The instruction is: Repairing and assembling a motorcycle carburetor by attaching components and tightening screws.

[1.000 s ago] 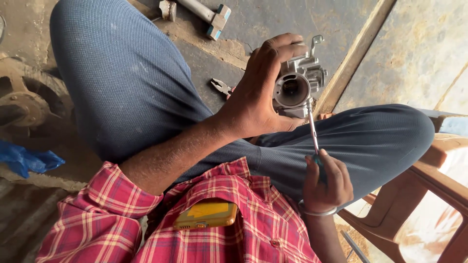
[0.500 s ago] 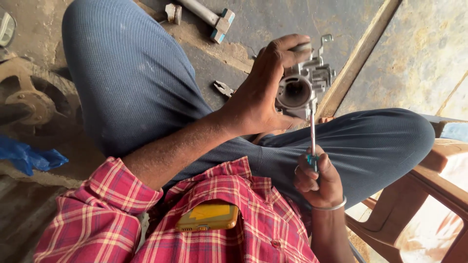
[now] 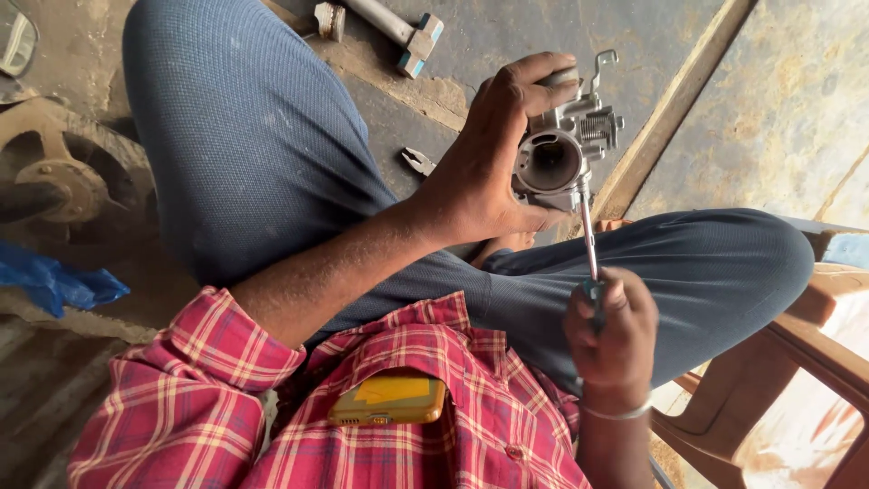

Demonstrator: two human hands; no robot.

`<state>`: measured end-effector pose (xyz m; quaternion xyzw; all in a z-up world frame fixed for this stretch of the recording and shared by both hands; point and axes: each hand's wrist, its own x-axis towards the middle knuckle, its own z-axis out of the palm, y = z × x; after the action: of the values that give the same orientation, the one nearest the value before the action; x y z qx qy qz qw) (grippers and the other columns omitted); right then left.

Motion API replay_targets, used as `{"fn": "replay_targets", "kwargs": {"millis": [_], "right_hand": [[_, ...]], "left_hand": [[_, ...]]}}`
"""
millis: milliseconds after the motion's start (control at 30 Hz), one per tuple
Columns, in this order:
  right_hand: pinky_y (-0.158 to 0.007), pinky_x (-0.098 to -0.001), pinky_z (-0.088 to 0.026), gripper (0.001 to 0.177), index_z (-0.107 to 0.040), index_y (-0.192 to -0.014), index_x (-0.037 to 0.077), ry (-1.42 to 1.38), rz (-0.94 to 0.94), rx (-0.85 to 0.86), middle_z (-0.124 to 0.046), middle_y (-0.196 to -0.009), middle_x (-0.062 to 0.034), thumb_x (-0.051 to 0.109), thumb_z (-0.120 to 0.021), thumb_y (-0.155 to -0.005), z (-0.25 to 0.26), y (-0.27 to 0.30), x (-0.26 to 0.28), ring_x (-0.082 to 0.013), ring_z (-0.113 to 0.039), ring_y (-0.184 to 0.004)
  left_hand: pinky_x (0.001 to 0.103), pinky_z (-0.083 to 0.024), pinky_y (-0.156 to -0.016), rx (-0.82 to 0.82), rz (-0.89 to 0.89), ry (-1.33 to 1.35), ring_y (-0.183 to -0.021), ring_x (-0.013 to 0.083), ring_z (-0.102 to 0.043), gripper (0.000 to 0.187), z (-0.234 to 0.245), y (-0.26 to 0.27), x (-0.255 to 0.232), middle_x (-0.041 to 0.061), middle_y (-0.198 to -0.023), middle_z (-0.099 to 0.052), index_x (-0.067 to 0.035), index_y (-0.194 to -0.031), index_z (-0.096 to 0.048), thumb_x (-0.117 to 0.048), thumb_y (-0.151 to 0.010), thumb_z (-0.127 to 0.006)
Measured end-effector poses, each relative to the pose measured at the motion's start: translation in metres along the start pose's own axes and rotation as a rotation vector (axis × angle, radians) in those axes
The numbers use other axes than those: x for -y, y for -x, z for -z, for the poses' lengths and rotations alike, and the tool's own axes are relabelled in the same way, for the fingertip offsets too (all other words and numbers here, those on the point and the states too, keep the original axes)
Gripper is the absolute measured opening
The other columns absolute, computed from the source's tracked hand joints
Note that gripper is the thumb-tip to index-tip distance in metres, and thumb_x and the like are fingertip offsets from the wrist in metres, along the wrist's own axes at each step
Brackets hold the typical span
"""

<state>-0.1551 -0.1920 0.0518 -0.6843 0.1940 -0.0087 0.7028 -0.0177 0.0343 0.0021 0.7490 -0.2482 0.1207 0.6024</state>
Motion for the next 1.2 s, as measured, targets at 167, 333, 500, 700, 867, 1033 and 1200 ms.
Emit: {"fn": "replay_targets", "kwargs": {"millis": [167, 333, 500, 700, 867, 1033, 1200], "right_hand": [[-0.040, -0.0202, -0.038, 0.028, -0.069, -0.108, -0.001, -0.457, -0.315, 0.226, -0.065, -0.070, -0.0070, 0.023, -0.075, -0.096, 0.005, -0.020, 0.008, -0.0077, -0.051, -0.046], [-0.058, -0.0199, -0.042, 0.028, -0.064, -0.116, 0.003, 0.176, 0.144, 0.113, -0.063, -0.085, -0.0020, 0.013, -0.081, -0.097, 0.020, -0.012, -0.003, -0.0084, -0.055, -0.067], [-0.074, -0.0278, -0.059, 0.019, -0.068, -0.113, -0.001, 0.969, 0.978, 0.000, -0.074, -0.101, -0.0165, 0.007, -0.081, -0.102, 0.007, -0.020, -0.016, -0.0239, -0.075, -0.093], [-0.067, -0.0265, -0.051, 0.016, -0.070, -0.118, -0.003, 0.688, 0.644, 0.060, -0.071, -0.089, -0.0124, 0.010, -0.076, -0.110, 0.005, -0.016, -0.023, -0.0156, -0.067, -0.075], [-0.050, -0.0214, -0.040, 0.023, -0.067, -0.114, -0.003, -0.064, 0.041, 0.146, -0.068, -0.083, -0.0116, 0.015, -0.075, -0.103, 0.009, -0.034, -0.017, -0.0092, -0.055, -0.055], [-0.053, -0.0201, -0.044, 0.032, -0.064, -0.125, -0.005, 0.075, 0.014, 0.186, -0.071, -0.089, -0.0125, 0.013, -0.075, -0.102, 0.009, -0.046, 0.019, -0.0096, -0.057, -0.062], [-0.095, -0.0255, -0.057, 0.025, -0.061, -0.121, -0.006, 0.545, 0.381, 0.181, -0.072, -0.112, -0.0144, -0.007, -0.078, -0.103, 0.032, -0.041, 0.016, -0.0163, -0.071, -0.106]], "left_hand": [[0.044, -0.033, -0.132, -0.012, -0.051, 0.044, -0.153, 0.0291, -0.031, 0.112, 0.001, -0.007, -0.004, 0.011, -0.162, -0.029, -0.014, -0.154, -0.029, -0.033, -0.077, -0.108], [0.052, -0.029, -0.137, -0.049, -0.005, 0.026, -0.158, 0.0336, -0.028, 0.122, -0.002, -0.001, 0.000, 0.014, -0.163, -0.026, -0.013, -0.159, -0.021, -0.031, -0.075, -0.107], [0.054, -0.031, -0.132, -0.003, 0.061, -0.028, -0.156, 0.0344, -0.029, 0.119, 0.001, -0.002, 0.002, 0.013, -0.159, -0.027, -0.016, -0.157, -0.024, -0.030, -0.072, -0.106], [0.050, -0.034, -0.129, 0.023, -0.001, -0.161, -0.152, 0.0339, -0.028, 0.121, -0.004, -0.001, 0.013, 0.013, -0.160, -0.023, -0.017, -0.161, -0.022, -0.034, -0.075, -0.104], [0.048, -0.037, -0.128, -0.048, -0.011, -0.154, -0.151, 0.0309, -0.033, 0.118, -0.008, -0.002, 0.028, 0.013, -0.157, -0.028, -0.017, -0.155, -0.022, -0.038, -0.074, -0.106], [0.040, -0.054, -0.117, -0.173, 0.231, 0.048, -0.139, 0.0263, -0.045, 0.119, -0.025, 0.013, 0.044, 0.017, -0.141, -0.035, -0.014, -0.157, -0.023, -0.058, -0.078, -0.101], [0.044, -0.057, -0.110, -0.233, 0.584, 0.110, -0.134, 0.0302, -0.052, 0.113, -0.040, 0.025, 0.076, 0.021, -0.139, -0.042, -0.006, -0.150, -0.029, -0.063, -0.076, -0.093]]}}
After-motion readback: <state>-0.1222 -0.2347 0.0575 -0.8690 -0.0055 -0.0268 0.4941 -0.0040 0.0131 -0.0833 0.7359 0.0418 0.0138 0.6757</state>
